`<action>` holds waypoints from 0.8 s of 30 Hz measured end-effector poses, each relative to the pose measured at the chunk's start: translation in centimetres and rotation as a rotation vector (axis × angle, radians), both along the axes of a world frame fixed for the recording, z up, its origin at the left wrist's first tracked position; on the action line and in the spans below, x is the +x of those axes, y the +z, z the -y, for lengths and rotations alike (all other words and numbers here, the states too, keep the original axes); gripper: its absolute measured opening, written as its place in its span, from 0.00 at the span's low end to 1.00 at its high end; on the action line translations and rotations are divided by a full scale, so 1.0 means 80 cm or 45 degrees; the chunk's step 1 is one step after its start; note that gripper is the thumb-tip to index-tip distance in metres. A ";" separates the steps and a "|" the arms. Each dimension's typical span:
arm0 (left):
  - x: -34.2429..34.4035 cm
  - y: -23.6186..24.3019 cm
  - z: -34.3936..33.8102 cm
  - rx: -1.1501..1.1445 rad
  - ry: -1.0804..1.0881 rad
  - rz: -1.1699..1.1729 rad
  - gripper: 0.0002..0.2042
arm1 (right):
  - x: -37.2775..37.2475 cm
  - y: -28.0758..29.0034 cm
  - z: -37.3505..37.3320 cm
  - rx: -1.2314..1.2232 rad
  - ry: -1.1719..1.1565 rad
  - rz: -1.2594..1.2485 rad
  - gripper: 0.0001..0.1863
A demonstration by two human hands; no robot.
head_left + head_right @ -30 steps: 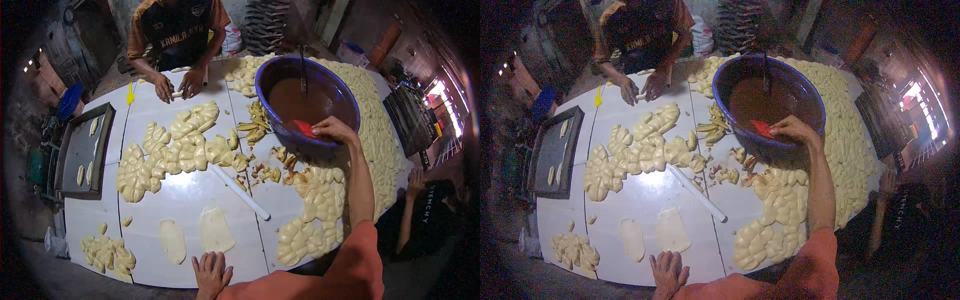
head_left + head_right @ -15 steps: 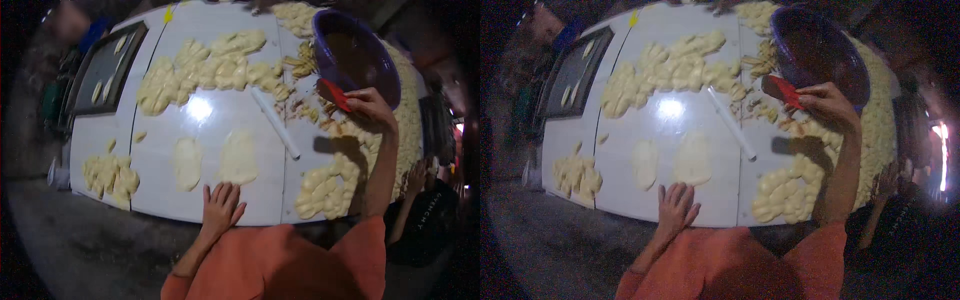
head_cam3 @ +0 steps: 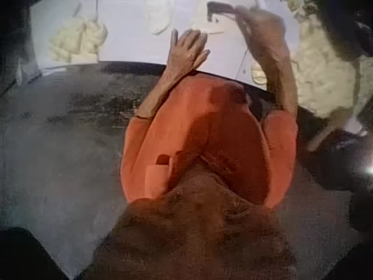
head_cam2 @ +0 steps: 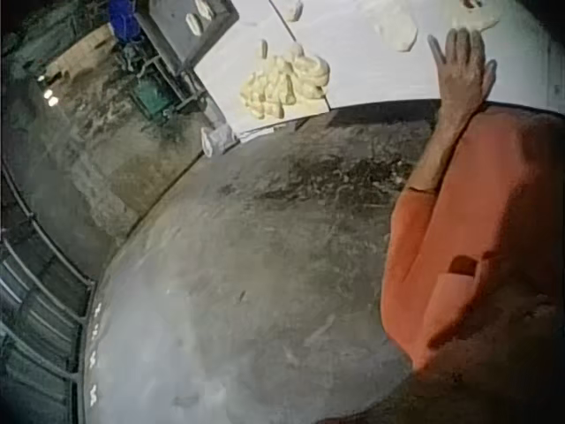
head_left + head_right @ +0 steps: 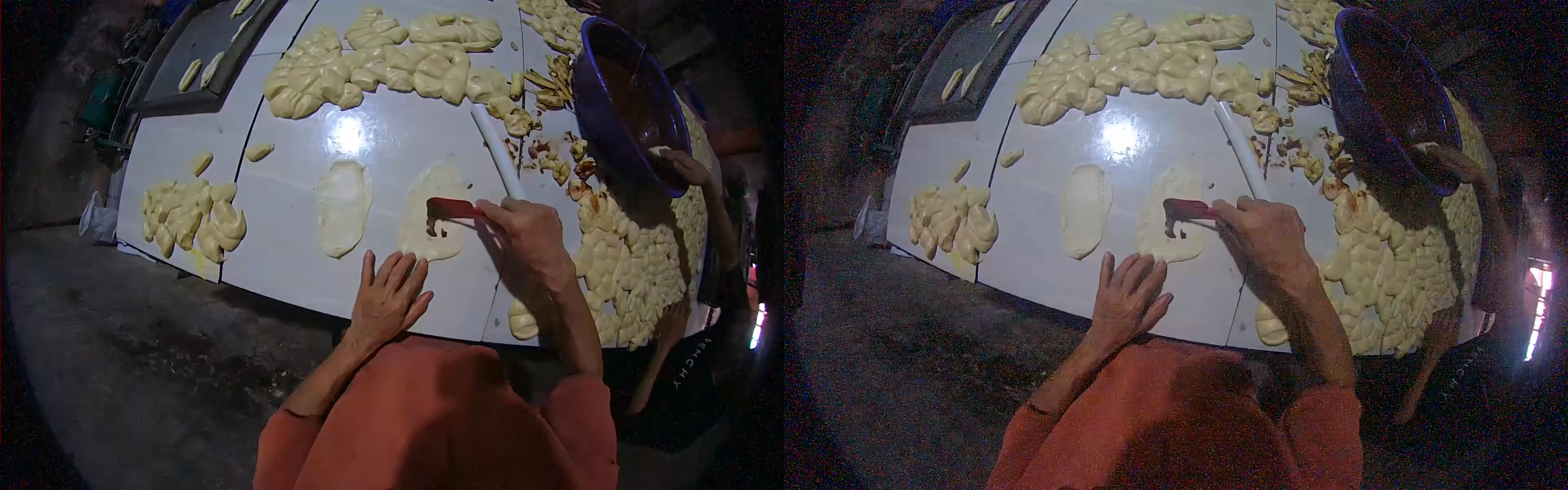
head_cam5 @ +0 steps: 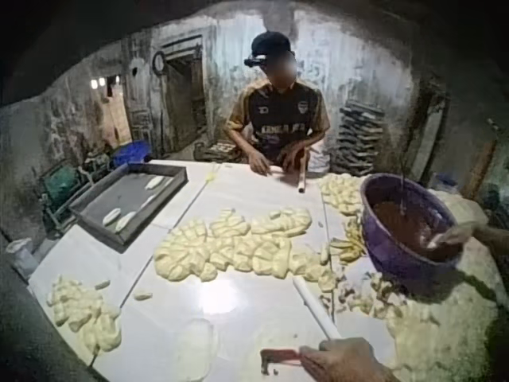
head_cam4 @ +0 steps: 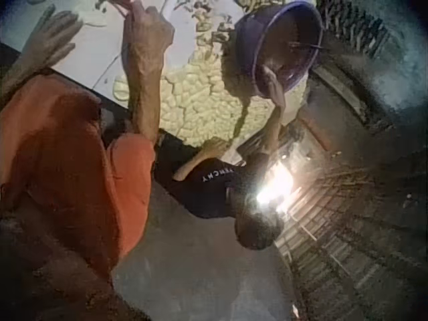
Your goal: The person flattens pieces of dough using a rolling pin, applies a chocolate filling with a spatula, rolls the dough into cylinders, and places them onto a metal baking tray.
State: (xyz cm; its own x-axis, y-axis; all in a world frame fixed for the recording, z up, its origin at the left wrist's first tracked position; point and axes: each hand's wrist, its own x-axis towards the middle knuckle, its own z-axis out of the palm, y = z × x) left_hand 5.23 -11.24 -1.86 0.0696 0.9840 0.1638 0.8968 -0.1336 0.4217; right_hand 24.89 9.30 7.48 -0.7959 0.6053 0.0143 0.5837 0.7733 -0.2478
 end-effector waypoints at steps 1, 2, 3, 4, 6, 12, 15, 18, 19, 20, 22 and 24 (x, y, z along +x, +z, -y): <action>0.000 -0.001 -0.001 0.004 -0.004 0.003 0.28 | 0.000 0.004 0.003 0.061 -0.029 0.013 0.13; 0.001 -0.001 -0.001 0.007 -0.003 0.011 0.28 | 0.000 0.003 0.008 0.066 -0.032 0.016 0.13; 0.001 -0.001 -0.001 0.010 -0.003 0.019 0.28 | 0.000 -0.002 0.017 0.081 0.025 -0.018 0.13; 0.001 -0.001 -0.001 0.013 -0.004 0.021 0.28 | -0.001 -0.009 0.024 0.094 0.086 -0.056 0.14; 0.000 0.000 -0.002 0.028 0.004 0.023 0.28 | -0.001 -0.013 0.033 0.111 0.088 -0.077 0.14; -0.003 0.002 -0.002 -0.044 0.009 0.032 0.28 | 0.013 -0.020 0.041 0.145 -0.163 -0.142 0.12; -0.001 0.000 -0.003 -0.027 -0.005 0.025 0.28 | 0.025 -0.019 0.049 0.150 -0.214 -0.153 0.13; -0.002 0.002 -0.001 -0.009 0.010 0.009 0.29 | 0.028 -0.029 0.056 0.097 -0.154 -0.163 0.13; -0.001 0.002 -0.002 -0.009 0.001 0.013 0.29 | 0.028 -0.027 0.056 0.099 -0.164 -0.158 0.13; -0.001 0.002 -0.003 -0.012 -0.001 0.017 0.29 | 0.027 -0.025 0.057 0.123 -0.195 -0.212 0.13; 0.000 0.000 -0.005 -0.011 -0.006 0.014 0.29 | 0.028 -0.025 0.057 0.124 -0.192 -0.200 0.13; -0.002 -0.002 -0.002 -0.010 -0.010 0.003 0.29 | 0.026 -0.032 0.056 0.001 -0.233 -0.218 0.13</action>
State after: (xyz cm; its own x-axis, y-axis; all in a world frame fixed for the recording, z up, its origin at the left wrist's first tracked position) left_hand 5.06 -11.05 -2.04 0.0774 0.9847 0.1560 0.8949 -0.1376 0.4246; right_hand 26.98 4.84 4.95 -0.6588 0.7391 0.1404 0.6635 0.6589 -0.3544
